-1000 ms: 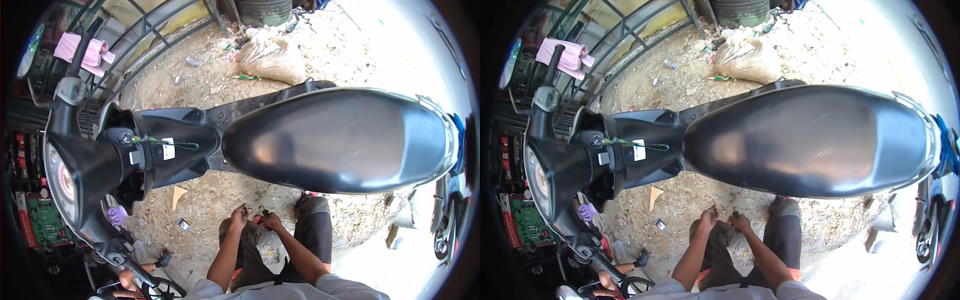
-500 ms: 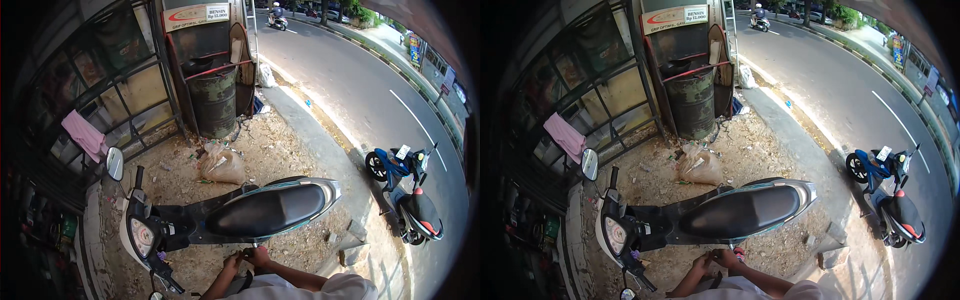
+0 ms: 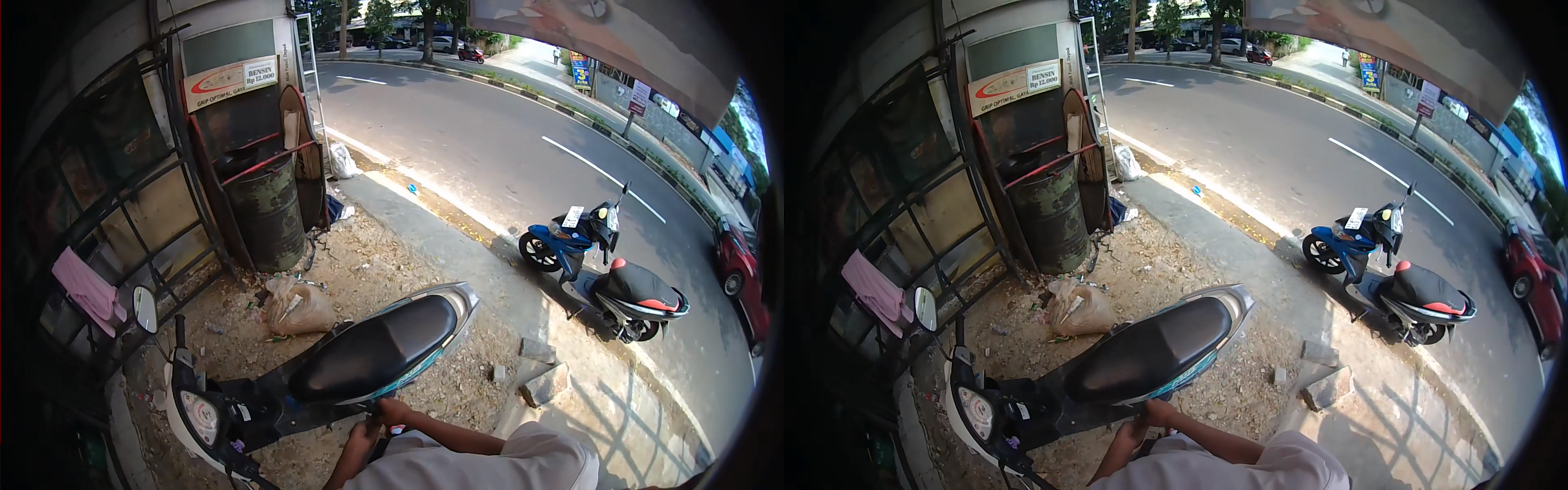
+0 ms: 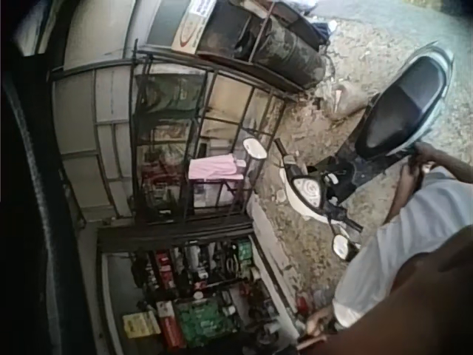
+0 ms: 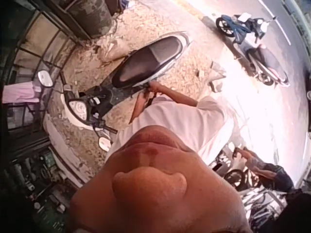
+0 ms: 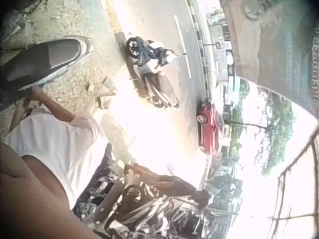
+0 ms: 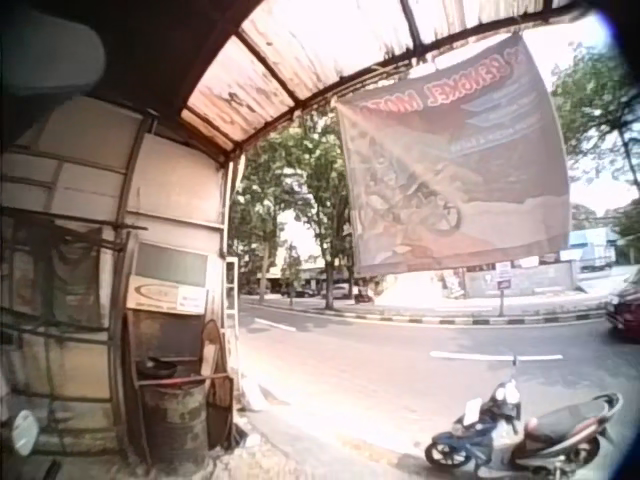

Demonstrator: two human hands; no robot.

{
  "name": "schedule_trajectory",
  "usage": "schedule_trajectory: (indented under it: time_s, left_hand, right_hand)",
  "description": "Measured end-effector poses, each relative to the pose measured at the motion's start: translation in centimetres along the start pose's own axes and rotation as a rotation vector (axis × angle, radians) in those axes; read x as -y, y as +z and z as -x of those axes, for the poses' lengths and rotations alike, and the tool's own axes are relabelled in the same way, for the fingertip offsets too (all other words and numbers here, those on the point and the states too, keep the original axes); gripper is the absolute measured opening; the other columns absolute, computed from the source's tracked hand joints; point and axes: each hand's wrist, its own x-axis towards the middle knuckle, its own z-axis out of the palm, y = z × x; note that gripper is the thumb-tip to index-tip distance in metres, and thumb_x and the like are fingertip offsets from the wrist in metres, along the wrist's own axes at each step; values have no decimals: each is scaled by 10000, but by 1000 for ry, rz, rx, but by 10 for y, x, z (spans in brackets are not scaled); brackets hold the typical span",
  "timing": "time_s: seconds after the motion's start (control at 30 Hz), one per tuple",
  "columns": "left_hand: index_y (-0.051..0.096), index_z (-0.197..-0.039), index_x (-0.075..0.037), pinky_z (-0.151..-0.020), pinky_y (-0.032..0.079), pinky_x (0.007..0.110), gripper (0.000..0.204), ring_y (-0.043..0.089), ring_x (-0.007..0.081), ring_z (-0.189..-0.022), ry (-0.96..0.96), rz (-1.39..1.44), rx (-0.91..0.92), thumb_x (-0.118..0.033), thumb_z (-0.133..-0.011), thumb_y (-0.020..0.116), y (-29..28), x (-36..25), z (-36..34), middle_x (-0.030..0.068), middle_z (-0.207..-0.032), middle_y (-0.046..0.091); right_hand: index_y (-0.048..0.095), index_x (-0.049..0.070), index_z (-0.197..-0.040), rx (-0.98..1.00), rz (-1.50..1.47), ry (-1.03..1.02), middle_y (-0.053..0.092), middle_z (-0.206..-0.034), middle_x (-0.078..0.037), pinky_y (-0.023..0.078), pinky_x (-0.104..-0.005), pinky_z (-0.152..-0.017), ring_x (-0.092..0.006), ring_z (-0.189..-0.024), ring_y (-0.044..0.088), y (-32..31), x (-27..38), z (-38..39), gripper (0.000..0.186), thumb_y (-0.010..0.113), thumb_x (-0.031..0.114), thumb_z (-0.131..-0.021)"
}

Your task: Using a screwdriver to remove and adjust screws on the plastic body panels of a scooter.

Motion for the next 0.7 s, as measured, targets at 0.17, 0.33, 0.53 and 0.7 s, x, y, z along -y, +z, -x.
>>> schedule_trajectory:
  time_s: [0.17,0.33,0.53,0.7]
  left_hand:
    - [605,-971,-15,-699,447,278,228,553,125,-809,27,-252,109,-187,-824,579,41,-20,37,78,-891,618]
    - [606,-963,-18,-683,444,284,230,552,126,-798,213,-503,254,-201,-825,580,76,17,22,70,-879,616]
    - [556,-994,9,-777,489,297,224,597,186,-857,-433,935,226,-163,-889,460,107,-1,2,125,-925,612]
    - [523,-1030,48,-902,457,353,261,577,247,-946,-474,982,229,-154,-906,414,133,-84,-31,151,-983,592]
  right_hand:
    - [596,55,-944,167,45,5,622,-846,-180,477,-421,-711,-339,-820,604,-1,0,58,395,645,333,-667]
    - [609,73,-847,115,300,-150,604,-755,-175,486,-426,-656,-338,-759,613,-9,-17,102,321,621,320,-642]
    - [579,13,-735,-178,-83,234,594,-714,-206,468,-405,-616,-338,-684,598,-22,-60,121,266,623,249,-620]
    - [578,-8,-783,-350,-802,244,549,-604,-40,420,-279,-451,-113,-482,514,-73,-88,138,187,605,176,-764]
